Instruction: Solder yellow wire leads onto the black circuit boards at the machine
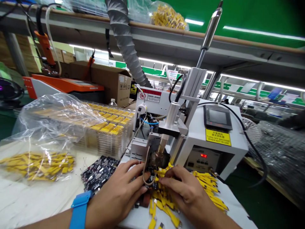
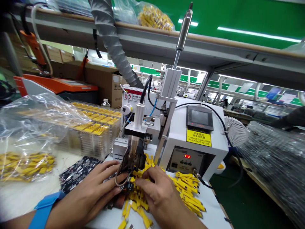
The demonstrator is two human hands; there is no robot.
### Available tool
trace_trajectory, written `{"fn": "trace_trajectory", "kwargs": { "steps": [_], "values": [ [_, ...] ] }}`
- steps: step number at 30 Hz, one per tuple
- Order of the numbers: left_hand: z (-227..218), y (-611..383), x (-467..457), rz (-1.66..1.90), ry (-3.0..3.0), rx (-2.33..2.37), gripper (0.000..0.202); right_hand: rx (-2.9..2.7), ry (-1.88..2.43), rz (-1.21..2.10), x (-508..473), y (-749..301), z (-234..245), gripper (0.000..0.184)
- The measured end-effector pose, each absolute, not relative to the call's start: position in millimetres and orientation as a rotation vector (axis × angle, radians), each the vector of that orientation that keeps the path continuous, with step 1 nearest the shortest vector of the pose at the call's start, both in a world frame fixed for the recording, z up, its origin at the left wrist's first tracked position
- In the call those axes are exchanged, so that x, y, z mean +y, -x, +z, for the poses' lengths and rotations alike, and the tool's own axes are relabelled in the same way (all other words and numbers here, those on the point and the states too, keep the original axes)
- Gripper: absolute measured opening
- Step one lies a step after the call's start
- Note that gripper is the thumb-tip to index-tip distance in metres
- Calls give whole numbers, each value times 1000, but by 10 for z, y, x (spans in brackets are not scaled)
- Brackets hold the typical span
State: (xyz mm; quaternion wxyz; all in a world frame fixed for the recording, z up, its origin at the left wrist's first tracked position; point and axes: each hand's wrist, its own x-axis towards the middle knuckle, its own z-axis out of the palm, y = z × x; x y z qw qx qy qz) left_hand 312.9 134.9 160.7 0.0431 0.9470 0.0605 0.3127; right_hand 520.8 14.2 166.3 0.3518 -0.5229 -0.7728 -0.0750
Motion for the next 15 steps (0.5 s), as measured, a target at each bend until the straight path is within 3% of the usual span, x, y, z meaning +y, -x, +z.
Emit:
{"fn": "trace_trajectory", "kwargs": {
  "steps": [10, 15],
  "values": [
    [1661, -3160, 1342, 763, -2986, 116, 47, -2206, 1393, -311, 151, -5219, 1779, 27],
    [1729, -3153, 1309, 685, -3135, 107, 62, -2131, 1359, -135, 170, -5270, 1753, 33]
  ]
}}
